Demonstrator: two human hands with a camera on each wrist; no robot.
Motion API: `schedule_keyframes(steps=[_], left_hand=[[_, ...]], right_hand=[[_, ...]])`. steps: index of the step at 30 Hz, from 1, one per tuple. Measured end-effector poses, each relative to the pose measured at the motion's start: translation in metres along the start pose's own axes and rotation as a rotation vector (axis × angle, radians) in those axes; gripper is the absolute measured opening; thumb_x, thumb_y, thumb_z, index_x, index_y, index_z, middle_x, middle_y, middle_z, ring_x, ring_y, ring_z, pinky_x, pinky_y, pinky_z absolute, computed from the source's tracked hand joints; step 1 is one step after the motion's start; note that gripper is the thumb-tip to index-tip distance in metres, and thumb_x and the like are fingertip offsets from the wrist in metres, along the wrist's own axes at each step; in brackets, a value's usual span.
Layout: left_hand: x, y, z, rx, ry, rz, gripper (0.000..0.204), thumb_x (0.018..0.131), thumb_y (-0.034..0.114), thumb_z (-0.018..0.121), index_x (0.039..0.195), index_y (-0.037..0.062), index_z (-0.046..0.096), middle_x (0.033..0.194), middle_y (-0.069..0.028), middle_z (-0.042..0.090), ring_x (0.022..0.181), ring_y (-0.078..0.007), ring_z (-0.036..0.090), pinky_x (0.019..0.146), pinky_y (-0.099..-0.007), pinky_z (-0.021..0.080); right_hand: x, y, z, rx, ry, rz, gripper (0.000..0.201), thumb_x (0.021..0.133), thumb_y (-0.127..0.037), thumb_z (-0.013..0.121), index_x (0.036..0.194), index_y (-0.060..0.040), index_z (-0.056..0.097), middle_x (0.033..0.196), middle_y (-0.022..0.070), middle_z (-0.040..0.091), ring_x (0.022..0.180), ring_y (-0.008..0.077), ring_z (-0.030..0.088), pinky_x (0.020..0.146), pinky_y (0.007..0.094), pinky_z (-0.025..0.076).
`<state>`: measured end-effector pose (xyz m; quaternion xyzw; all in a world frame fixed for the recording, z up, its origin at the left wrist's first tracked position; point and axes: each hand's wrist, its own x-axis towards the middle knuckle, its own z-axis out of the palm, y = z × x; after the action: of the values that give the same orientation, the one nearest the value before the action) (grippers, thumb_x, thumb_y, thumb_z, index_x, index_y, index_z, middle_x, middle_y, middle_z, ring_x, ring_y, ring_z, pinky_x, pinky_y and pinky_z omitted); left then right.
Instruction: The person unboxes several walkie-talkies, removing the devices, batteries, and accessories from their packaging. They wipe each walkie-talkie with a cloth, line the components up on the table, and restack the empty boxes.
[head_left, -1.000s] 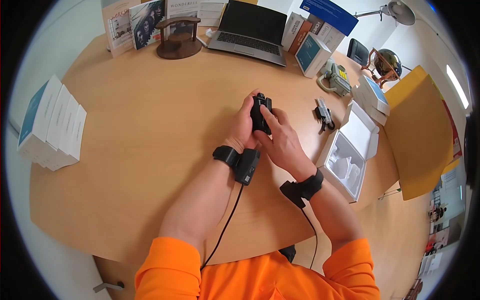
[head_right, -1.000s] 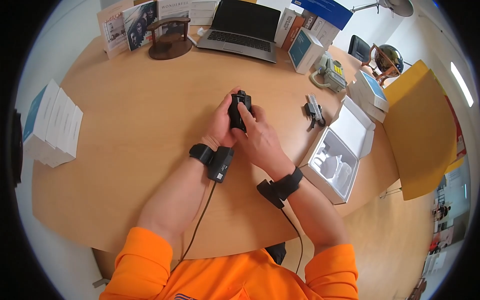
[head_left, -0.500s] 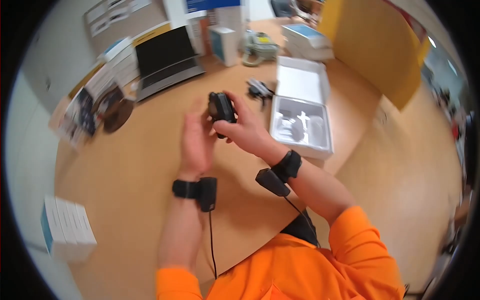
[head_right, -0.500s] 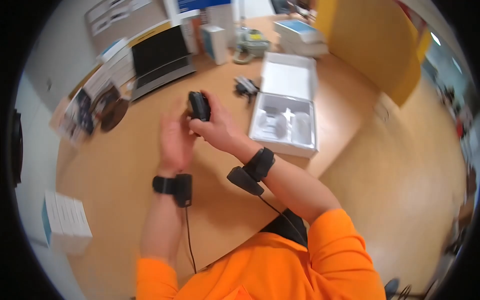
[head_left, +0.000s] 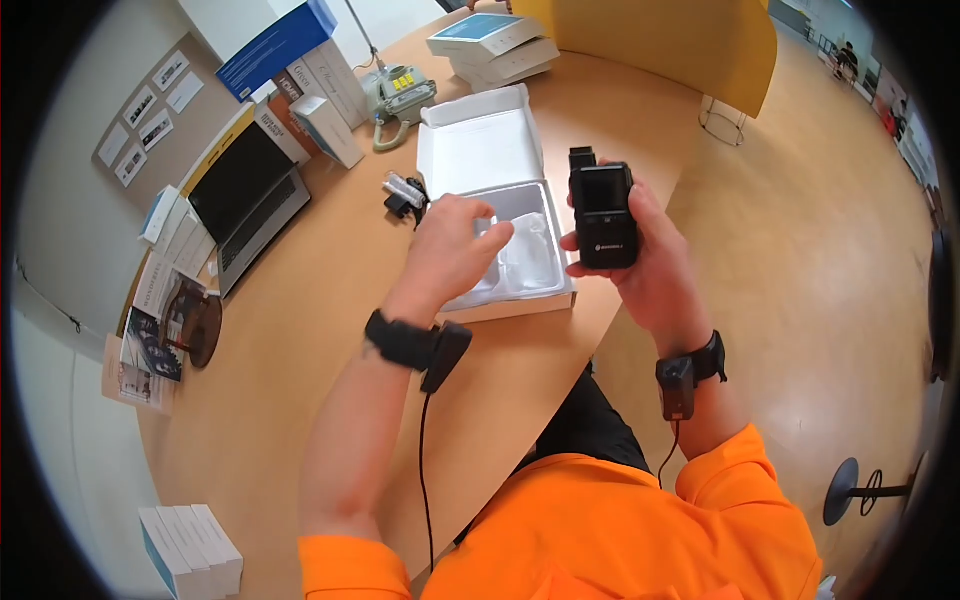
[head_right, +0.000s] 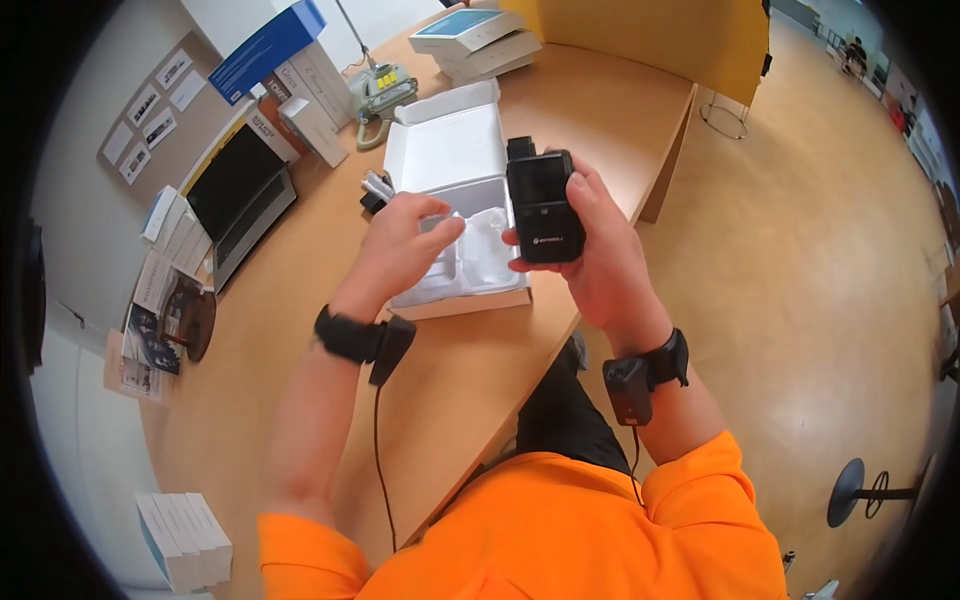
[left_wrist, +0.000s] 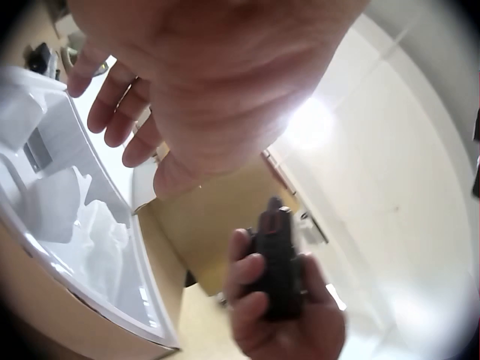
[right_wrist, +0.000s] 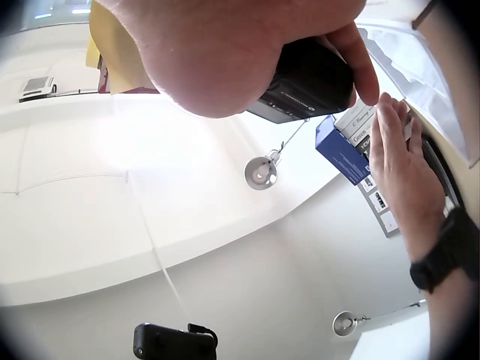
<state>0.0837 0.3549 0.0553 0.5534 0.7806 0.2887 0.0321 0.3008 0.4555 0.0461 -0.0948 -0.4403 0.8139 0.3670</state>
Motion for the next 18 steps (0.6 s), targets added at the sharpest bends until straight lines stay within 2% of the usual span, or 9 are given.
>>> schedule_keyframes(steps=[3,4,7,8,11,12,15,18], left_hand=[[0.026,0.007,0.023,0.246,-0.109,-0.009,0.042,0.081,0.033,0.076,0.104,-0.0015,0.074,0.109,-0.025,0.067,0.106,-0.0373,0.064,0.092,-0.0422,0.051],[0.03,0.007,0.027,0.241,-0.176,0.004,0.033,0.083,0.029,0.073,0.094,-0.0017,0.073,0.106,-0.0229,0.067,0.105,-0.0373,0.063,0.091,-0.0432,0.051],[0.029,-0.008,0.038,0.014,-0.033,0.17,0.028,0.086,0.025,0.069,0.088,-0.0023,0.07,0.099,-0.021,0.068,0.099,-0.037,0.064,0.087,-0.0476,0.052],[0.018,0.0,0.03,-0.108,0.094,0.104,0.022,0.089,0.02,0.065,0.087,-0.0024,0.065,0.09,-0.0161,0.067,0.091,-0.031,0.065,0.081,-0.0451,0.052],[-0.01,-0.024,-0.004,-0.55,0.227,-0.114,0.015,0.099,0.016,0.059,0.1,0.001,0.058,0.093,-0.0093,0.064,0.089,-0.0185,0.065,0.077,-0.0333,0.053],[-0.029,-0.028,-0.019,-0.737,0.281,-0.209,0.015,0.102,0.017,0.057,0.105,0.0025,0.056,0.096,-0.0071,0.063,0.09,-0.0151,0.064,0.076,-0.0302,0.053],[-0.081,-0.052,-0.06,-0.945,0.53,-0.351,0.021,0.102,0.018,0.06,0.115,0.004,0.051,0.104,-0.0063,0.063,0.092,-0.0154,0.064,0.078,-0.0296,0.054],[-0.13,-0.093,-0.086,-1.035,0.736,-0.353,0.017,0.099,0.013,0.064,0.111,0.0048,0.055,0.108,-0.0063,0.064,0.099,-0.0166,0.065,0.089,-0.0338,0.053]], right_hand=[[-0.002,0.003,-0.008,0.107,-0.008,0.022,0.048,0.106,-0.038,0.042,0.147,-0.012,0.041,0.12,0.0106,0.064,0.094,0.0292,0.071,0.072,0.0431,0.064],[-0.001,0.003,-0.01,0.141,-0.013,0.04,0.048,0.107,-0.039,0.041,0.147,-0.0126,0.041,0.12,0.0106,0.064,0.094,0.0301,0.072,0.071,0.0434,0.064],[0.0,0.003,-0.009,0.204,-0.062,0.067,0.048,0.107,-0.039,0.04,0.147,-0.0132,0.041,0.121,0.0108,0.064,0.093,0.0307,0.072,0.07,0.0434,0.064],[0.0,0.004,-0.007,0.212,-0.073,0.075,0.048,0.107,-0.041,0.039,0.147,-0.0134,0.04,0.123,0.0113,0.063,0.093,0.0312,0.072,0.07,0.0433,0.064],[0.0,0.01,0.007,0.285,-0.138,0.132,0.049,0.108,-0.042,0.038,0.148,-0.0136,0.04,0.125,0.0118,0.063,0.093,0.0314,0.072,0.07,0.0436,0.064],[0.0,0.013,0.014,0.278,-0.147,0.16,0.052,0.109,-0.042,0.032,0.151,-0.0127,0.036,0.127,0.018,0.06,0.094,0.031,0.071,0.072,0.0434,0.065],[0.001,0.029,0.044,0.285,-0.235,0.252,0.054,0.108,-0.044,0.035,0.151,-0.0129,0.036,0.128,0.0165,0.061,0.093,0.0312,0.071,0.073,0.0425,0.064],[0.0,0.048,0.091,0.243,-0.271,0.371,0.054,0.106,-0.043,0.042,0.151,-0.0135,0.037,0.125,0.0148,0.062,0.09,0.0302,0.071,0.071,0.0422,0.064]])
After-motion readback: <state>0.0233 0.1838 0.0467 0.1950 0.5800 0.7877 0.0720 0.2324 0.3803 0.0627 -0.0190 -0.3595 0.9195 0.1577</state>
